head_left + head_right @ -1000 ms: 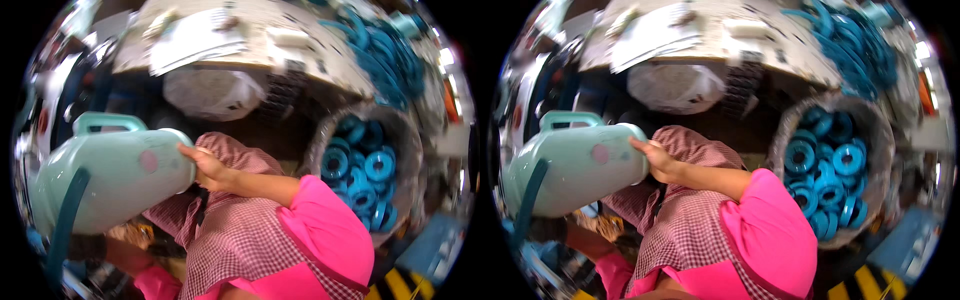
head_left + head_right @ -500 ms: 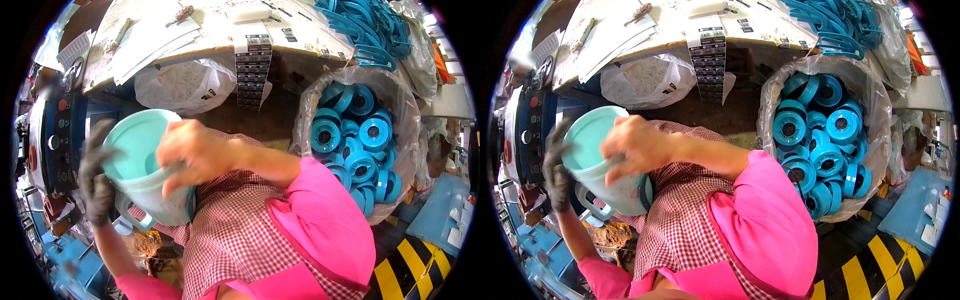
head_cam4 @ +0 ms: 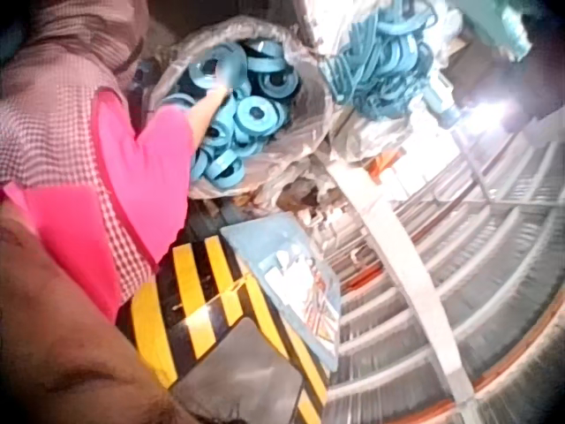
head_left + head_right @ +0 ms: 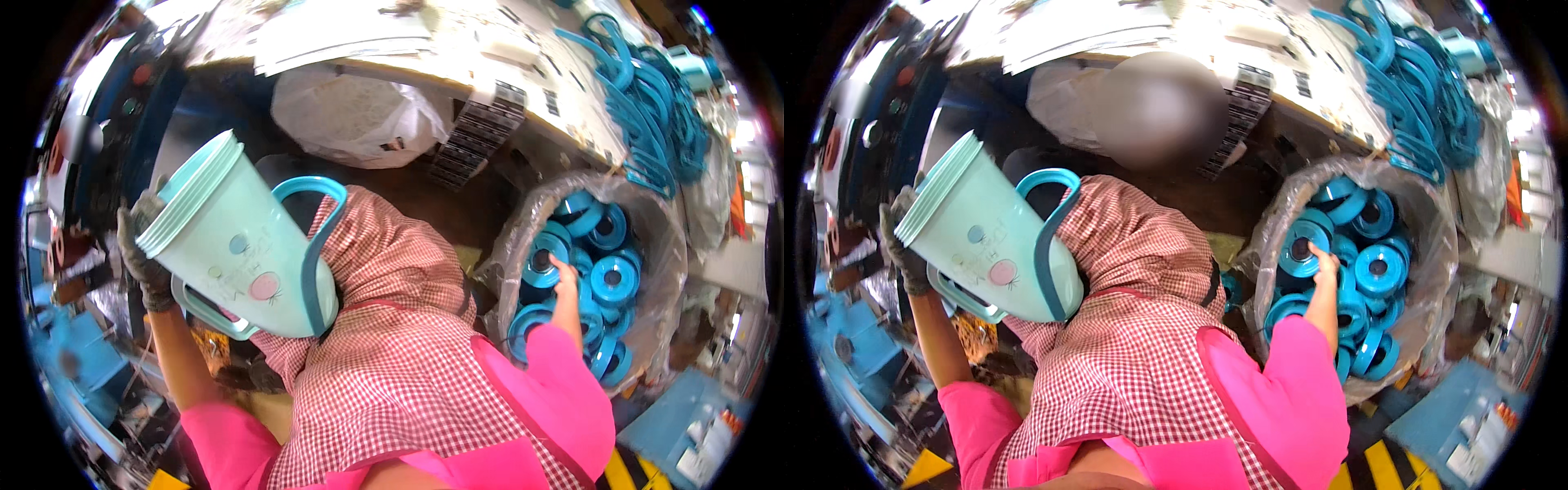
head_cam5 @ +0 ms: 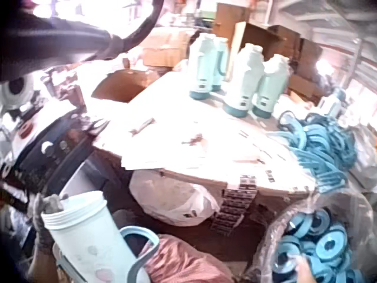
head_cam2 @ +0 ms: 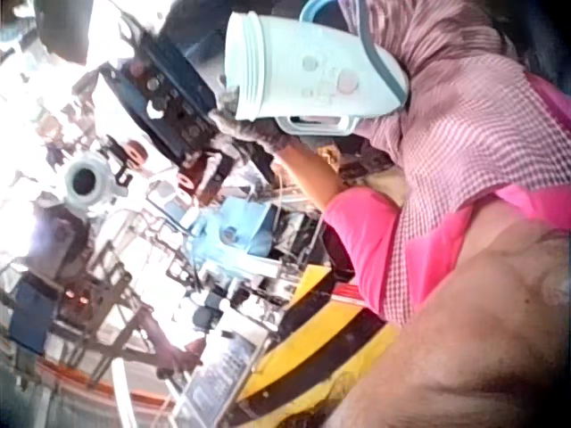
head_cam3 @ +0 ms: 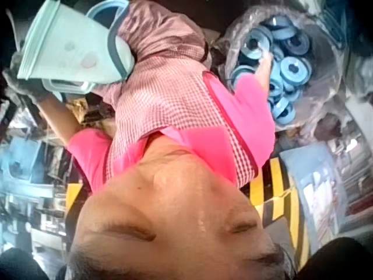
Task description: The person assembles light blue plastic containers by attaching handles and screwing on lids. They repeatedly pick up a container body, attach a handle, and secure a lid, then place the finished unit on a nearby table.
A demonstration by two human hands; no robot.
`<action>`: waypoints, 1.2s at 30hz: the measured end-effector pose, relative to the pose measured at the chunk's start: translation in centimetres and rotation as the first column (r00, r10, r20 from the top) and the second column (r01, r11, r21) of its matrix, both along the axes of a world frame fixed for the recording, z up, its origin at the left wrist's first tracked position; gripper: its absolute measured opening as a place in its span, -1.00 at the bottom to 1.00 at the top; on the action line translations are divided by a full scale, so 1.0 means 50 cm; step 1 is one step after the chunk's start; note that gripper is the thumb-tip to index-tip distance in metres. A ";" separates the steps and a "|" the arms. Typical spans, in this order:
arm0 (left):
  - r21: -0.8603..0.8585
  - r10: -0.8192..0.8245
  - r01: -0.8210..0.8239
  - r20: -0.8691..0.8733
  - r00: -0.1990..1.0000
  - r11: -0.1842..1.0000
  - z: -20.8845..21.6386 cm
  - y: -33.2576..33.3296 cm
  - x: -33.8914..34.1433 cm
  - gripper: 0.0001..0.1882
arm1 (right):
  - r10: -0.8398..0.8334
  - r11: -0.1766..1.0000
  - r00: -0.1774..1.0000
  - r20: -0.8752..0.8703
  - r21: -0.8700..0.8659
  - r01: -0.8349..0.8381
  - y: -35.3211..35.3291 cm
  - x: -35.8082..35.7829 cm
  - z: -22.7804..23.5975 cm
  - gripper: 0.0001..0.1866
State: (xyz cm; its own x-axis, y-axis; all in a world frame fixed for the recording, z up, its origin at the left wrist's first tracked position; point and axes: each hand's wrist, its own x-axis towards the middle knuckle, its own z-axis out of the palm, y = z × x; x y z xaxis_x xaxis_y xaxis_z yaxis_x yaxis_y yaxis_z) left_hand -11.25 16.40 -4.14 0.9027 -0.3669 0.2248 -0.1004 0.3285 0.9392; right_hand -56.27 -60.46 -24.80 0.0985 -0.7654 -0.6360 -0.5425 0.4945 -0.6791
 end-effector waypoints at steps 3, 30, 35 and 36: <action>0.320 0.266 -0.465 0.507 0.820 0.825 0.029 -0.046 -0.038 -0.62 | 0.304 0.627 0.809 -0.503 -0.533 -0.567 -0.010 0.099 0.112 -0.10; 0.084 0.341 -0.409 0.415 0.844 0.909 0.099 -0.092 -0.071 0.14 | 0.351 -0.025 -0.727 0.590 -0.770 -0.637 1.009 1.065 0.514 -0.48; 0.168 0.285 -0.543 0.705 0.650 0.823 0.136 -0.098 -0.081 0.07 | 0.231 0.033 -0.697 0.679 -0.722 -0.691 1.000 1.057 0.487 -0.51; 0.148 0.298 -0.569 0.731 0.614 0.809 0.144 -0.103 -0.084 0.04 | 0.230 0.005 -0.675 0.702 -0.694 -0.720 0.996 1.062 0.481 -0.51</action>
State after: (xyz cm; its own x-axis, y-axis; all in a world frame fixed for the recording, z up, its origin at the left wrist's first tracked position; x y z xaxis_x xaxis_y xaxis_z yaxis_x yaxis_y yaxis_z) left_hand -15.46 11.26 3.05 0.6397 -0.1413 0.7555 -0.7626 -0.2402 0.6007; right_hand -3.19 -10.65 -0.73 0.5883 0.6379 0.4971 0.1205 0.5386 -0.8339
